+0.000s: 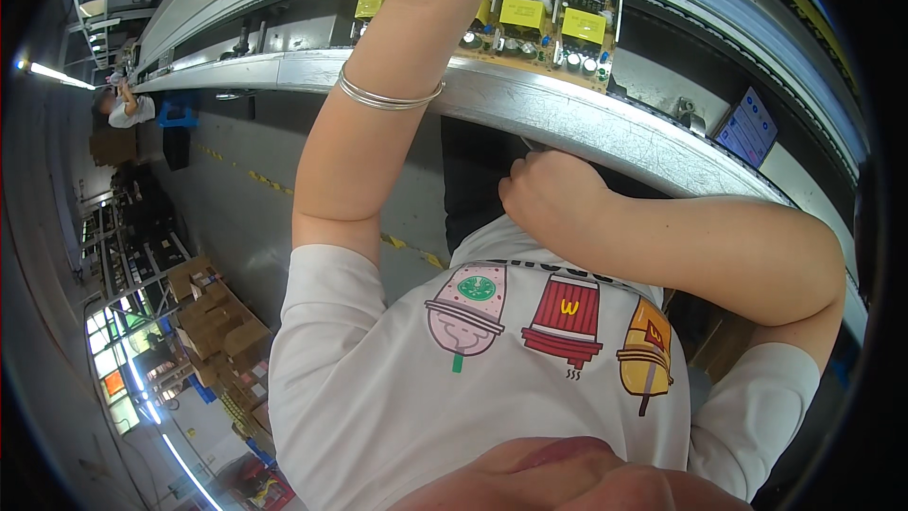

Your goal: The person is manually assembling electronic components on a production line, placing parts onto circuit boards.

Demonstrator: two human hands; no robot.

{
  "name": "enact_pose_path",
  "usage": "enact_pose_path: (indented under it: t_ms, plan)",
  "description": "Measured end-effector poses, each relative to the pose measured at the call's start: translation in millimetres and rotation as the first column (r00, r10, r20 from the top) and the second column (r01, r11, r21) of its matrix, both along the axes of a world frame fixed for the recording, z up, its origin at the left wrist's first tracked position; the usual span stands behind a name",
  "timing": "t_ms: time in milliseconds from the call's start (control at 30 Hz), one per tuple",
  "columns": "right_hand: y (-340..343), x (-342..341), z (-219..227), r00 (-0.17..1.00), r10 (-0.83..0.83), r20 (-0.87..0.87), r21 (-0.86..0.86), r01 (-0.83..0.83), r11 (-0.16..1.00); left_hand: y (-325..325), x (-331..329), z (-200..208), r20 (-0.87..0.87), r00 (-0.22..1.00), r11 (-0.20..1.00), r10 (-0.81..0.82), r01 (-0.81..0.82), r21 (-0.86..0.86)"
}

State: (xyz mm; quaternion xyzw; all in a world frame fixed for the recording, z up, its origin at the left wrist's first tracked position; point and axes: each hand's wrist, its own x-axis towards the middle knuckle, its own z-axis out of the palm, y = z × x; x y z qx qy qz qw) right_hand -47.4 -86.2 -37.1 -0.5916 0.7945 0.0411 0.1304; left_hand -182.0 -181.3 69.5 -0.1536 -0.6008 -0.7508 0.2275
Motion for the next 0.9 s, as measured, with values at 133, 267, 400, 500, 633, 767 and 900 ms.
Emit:
enact_pose_path:
  t_ms: [133, 267, 400, 500, 633, 767, 900]
  plan:
    - [1.6, -1.1, -0.4, 1.000, -0.017, -0.002, 0.005, 0.017, 1.000, 1.3, 1.4, 5.6, -0.003, 1.000, 0.999, -0.031, 0.031, -0.016]
    - [1.7, 0.7, 2.8, 1.000, 0.020, -0.021, 0.010, -0.019, 1.000, -22.5, -3.9, 40.5, -0.150, 0.988, 0.990, 0.029, -0.049, -0.133]
    - [2.6, 0.9, 2.3, 0.999, 0.021, -0.024, 0.014, -0.021, 1.000, -28.3, -5.8, 29.2, -0.151, 0.988, 0.989, 0.013, -0.035, -0.142]
    - [3.7, 0.1, 1.6, 1.000, 0.002, -0.015, 0.019, -0.002, 1.000, -23.9, -7.9, 12.6, -0.098, 0.995, 0.994, -0.028, 0.018, -0.108]
    - [0.9, -0.3, 5.1, 1.000, 0.016, -0.005, 0.041, -0.015, 0.999, -19.3, -4.0, 1.1, -0.006, 1.000, 1.000, 0.025, -0.025, -0.015]
    - [0.7, 0.7, 3.2, 0.999, 0.002, -0.034, 0.026, -0.001, 1.000, -17.7, -3.7, -0.2, 0.020, 0.999, 0.999, 0.047, -0.047, -0.014]
    - [0.9, 3.5, 2.2, 0.998, -0.026, -0.059, -0.006, 0.026, 1.000, -14.6, -3.3, 0.5, 0.023, 0.998, 0.998, 0.058, -0.058, -0.017]
